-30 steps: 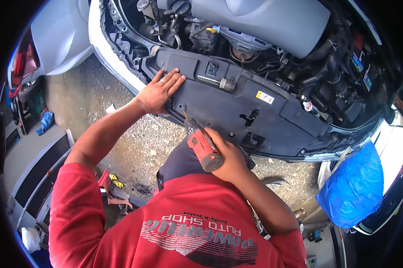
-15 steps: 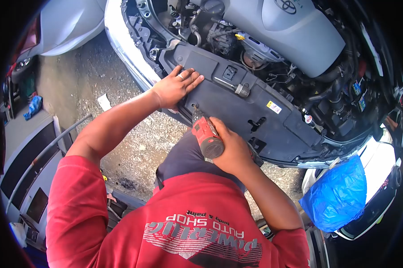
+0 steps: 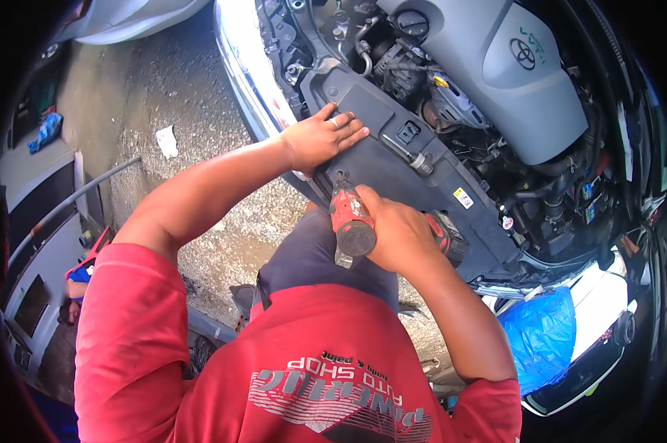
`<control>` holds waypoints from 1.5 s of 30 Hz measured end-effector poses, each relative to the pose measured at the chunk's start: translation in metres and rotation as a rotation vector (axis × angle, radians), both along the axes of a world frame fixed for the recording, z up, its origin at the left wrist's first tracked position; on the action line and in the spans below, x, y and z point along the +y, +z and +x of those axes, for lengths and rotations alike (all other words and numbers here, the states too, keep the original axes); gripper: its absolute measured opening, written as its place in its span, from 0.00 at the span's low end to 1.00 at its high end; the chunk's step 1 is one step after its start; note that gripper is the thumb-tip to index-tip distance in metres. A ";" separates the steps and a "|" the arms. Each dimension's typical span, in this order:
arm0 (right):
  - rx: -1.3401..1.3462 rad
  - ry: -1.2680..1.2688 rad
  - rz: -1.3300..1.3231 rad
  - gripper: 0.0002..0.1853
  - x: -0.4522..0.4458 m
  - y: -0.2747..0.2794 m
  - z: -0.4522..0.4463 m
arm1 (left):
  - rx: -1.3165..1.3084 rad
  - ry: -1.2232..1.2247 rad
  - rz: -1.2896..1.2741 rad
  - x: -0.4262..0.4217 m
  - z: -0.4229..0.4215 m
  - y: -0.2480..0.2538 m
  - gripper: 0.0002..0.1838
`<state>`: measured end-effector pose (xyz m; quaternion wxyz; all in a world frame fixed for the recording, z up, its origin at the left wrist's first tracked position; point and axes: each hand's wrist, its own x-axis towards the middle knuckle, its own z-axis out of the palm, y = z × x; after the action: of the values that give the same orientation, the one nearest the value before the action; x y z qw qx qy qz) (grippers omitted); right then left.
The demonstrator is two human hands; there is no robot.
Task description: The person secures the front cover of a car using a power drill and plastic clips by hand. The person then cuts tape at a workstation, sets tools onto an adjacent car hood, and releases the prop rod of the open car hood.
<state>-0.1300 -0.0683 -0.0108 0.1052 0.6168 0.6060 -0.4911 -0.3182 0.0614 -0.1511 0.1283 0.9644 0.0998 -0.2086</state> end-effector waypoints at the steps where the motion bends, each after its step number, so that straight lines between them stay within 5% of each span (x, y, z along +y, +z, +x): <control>1: 0.001 0.015 -0.002 0.34 0.001 -0.001 0.000 | -0.007 -0.003 -0.004 0.000 -0.001 -0.001 0.80; 45: 0.104 -0.098 -0.020 0.34 -0.010 -0.022 0.009 | -0.030 0.000 -0.020 0.000 -0.003 -0.002 0.81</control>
<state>-0.1209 -0.0783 -0.0325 0.0554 0.6184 0.5747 -0.5330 -0.3215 0.0615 -0.1533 0.1396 0.9660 0.0956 -0.1954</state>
